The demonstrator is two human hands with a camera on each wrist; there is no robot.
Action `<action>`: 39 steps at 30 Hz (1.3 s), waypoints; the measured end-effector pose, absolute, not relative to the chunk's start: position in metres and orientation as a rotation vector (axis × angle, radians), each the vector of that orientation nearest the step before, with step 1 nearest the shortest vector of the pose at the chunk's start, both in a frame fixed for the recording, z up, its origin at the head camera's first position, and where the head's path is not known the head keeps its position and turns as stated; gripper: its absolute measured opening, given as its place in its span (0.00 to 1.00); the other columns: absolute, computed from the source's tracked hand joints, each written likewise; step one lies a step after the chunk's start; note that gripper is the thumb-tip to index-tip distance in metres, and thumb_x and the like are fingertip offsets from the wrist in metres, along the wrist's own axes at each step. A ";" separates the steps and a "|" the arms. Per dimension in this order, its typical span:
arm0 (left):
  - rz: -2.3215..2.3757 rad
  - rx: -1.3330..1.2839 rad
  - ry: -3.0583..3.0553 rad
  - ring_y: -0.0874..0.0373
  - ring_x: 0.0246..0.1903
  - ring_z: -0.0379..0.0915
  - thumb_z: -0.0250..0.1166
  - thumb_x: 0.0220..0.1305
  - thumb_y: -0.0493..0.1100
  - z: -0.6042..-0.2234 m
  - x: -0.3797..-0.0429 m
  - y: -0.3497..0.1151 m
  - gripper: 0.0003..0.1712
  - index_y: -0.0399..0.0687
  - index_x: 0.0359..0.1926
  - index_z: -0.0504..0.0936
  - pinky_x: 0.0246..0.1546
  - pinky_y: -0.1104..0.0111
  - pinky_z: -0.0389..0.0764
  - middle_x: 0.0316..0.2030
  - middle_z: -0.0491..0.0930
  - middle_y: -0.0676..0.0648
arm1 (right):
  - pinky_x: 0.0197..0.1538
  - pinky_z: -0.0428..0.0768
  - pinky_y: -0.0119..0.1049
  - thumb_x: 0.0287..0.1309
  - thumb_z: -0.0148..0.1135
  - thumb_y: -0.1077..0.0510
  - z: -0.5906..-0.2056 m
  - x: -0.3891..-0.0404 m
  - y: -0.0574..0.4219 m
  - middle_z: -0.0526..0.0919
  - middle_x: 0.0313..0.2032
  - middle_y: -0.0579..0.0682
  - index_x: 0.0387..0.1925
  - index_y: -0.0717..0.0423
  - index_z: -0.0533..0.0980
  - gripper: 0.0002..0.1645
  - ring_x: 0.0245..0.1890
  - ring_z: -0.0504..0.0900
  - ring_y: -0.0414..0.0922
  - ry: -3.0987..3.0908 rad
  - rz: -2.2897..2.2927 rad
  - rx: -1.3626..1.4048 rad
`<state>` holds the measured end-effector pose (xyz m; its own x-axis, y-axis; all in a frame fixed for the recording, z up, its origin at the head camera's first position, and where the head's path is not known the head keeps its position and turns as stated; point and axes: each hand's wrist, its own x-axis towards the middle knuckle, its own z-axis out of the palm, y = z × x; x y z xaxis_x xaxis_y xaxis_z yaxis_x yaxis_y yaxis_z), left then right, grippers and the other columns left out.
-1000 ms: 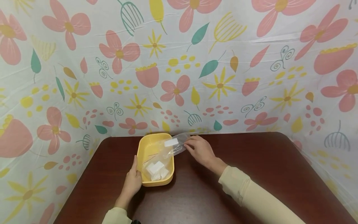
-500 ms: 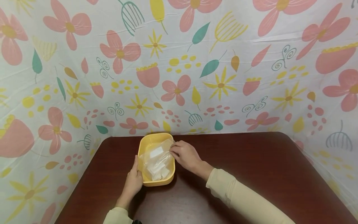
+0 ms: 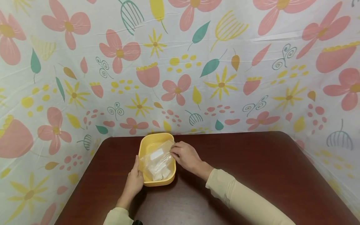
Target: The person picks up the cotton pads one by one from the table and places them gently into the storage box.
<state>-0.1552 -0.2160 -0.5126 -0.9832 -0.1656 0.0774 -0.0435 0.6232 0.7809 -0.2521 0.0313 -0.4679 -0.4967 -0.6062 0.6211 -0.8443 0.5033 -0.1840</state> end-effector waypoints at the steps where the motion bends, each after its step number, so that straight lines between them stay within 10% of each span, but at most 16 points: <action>1: -1.292 0.177 -2.702 0.36 0.67 0.61 0.42 0.70 0.27 -0.513 -0.155 -0.216 0.41 0.43 0.80 0.42 0.63 0.42 0.65 0.71 0.59 0.28 | 0.52 0.79 0.34 0.60 0.70 0.62 -0.469 -0.252 0.030 0.86 0.41 0.45 0.35 0.51 0.88 0.04 0.44 0.82 0.42 -2.268 0.657 1.190; 17: -1.295 0.185 -2.686 0.35 0.68 0.60 0.42 0.70 0.28 -0.508 -0.154 -0.216 0.40 0.44 0.80 0.43 0.65 0.42 0.64 0.71 0.59 0.29 | 0.44 0.77 0.38 0.62 0.67 0.59 -0.484 -0.247 0.017 0.86 0.41 0.43 0.34 0.46 0.89 0.06 0.43 0.79 0.43 -2.410 0.568 1.180; 39: -1.311 0.188 -2.691 0.36 0.68 0.60 0.42 0.71 0.28 -0.509 -0.155 -0.215 0.40 0.44 0.80 0.43 0.65 0.42 0.64 0.72 0.58 0.30 | 0.62 0.68 0.56 0.65 0.61 0.56 -0.476 -0.245 0.008 0.86 0.37 0.38 0.22 0.40 0.82 0.15 0.51 0.78 0.44 -2.647 0.370 1.230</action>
<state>-0.1549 -0.2151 -0.5087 -0.9821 -0.1738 0.0727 -0.0498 0.6117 0.7895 -0.2453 0.0080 -0.4761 -0.6343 -0.7198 0.2821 -0.7696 0.6227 -0.1415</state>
